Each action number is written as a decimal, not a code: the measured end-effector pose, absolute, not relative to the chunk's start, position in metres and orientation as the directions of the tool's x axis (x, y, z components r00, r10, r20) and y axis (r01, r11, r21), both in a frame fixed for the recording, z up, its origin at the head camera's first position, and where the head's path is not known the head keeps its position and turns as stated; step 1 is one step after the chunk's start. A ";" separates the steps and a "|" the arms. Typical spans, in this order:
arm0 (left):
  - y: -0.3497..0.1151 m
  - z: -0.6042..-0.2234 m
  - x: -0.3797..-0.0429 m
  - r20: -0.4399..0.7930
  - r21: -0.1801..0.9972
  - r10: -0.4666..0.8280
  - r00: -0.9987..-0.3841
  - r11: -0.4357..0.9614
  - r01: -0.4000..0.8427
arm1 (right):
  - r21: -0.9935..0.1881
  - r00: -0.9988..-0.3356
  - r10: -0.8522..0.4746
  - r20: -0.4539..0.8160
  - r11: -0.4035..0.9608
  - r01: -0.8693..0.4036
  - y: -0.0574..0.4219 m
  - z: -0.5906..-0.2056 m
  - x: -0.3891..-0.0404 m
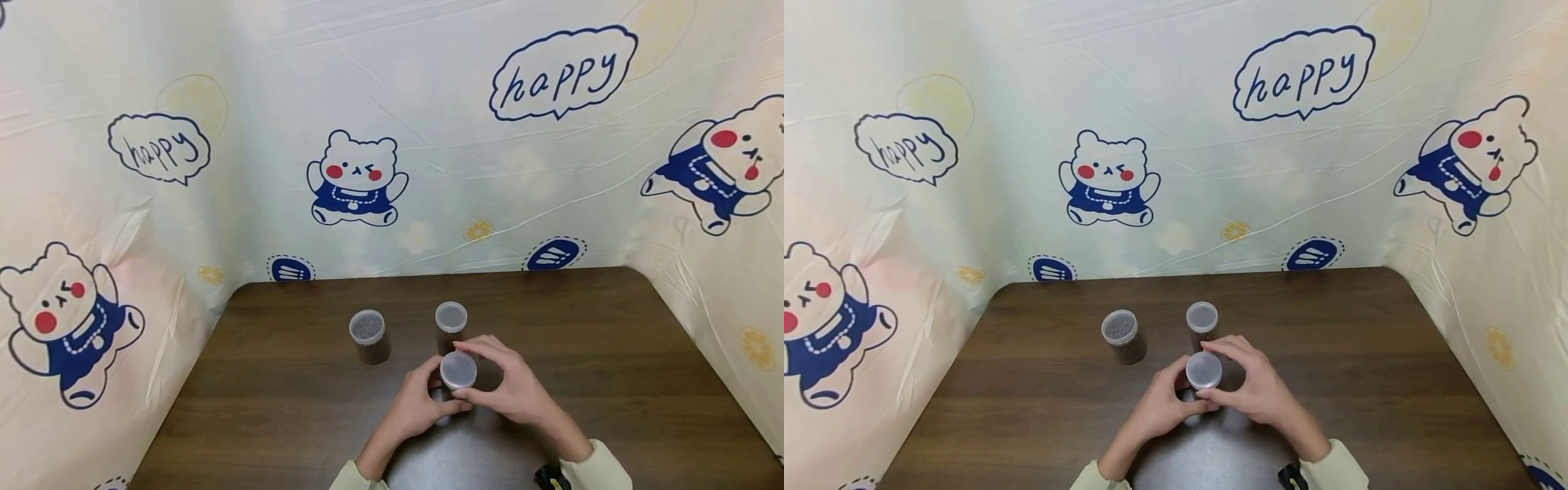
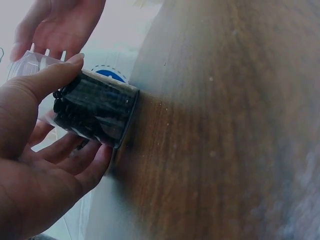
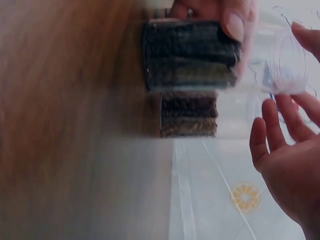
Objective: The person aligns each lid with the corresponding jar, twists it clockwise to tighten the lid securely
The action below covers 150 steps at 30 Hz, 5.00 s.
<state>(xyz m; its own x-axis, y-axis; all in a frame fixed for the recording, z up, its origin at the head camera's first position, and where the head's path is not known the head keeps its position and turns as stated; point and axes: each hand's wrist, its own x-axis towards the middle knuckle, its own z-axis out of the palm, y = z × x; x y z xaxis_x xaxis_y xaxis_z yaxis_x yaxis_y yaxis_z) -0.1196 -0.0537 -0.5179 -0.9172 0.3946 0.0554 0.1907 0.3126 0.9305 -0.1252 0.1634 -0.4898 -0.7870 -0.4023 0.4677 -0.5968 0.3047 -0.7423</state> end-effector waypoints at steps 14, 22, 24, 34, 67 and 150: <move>-0.055 -0.519 -0.118 0.054 0.924 0.389 -0.920 0.329 0.193 | -0.741 -0.803 -0.422 0.420 0.352 -0.572 0.161 -0.485 -0.122; -0.055 -0.518 -0.118 0.043 0.946 0.409 -0.912 0.276 0.169 | -0.776 -0.798 -0.469 0.377 0.310 -0.549 0.175 -0.477 -0.123; -0.055 -0.518 -0.118 0.040 0.945 0.407 -0.912 0.281 0.167 | -0.764 -0.785 -0.475 0.397 0.302 -0.569 0.176 -0.477 -0.124; -0.054 -0.518 -0.119 0.051 0.922 0.389 -0.920 0.335 0.192 | -0.707 -0.784 -0.418 0.459 0.363 -0.607 0.163 -0.485 -0.124; -0.053 -0.516 -0.117 0.036 0.927 0.386 -0.922 0.331 0.175 | -0.742 -0.812 -0.374 0.448 0.351 -0.571 0.159 -0.488 -0.123; -0.053 -0.516 -0.118 0.053 0.930 0.397 -0.916 0.315 0.190 | -0.694 -0.794 -0.386 0.469 0.395 -0.602 0.162 -0.484 -0.122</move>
<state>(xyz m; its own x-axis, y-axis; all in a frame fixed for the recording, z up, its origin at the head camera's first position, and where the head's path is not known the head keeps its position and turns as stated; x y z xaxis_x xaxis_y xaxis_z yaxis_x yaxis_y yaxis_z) -0.1175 -0.0527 -0.5160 -0.9165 0.3965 0.0532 0.1903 0.3150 0.9298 -0.1224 0.1623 -0.4835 -0.7944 -0.3858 0.4691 -0.6018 0.3947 -0.6944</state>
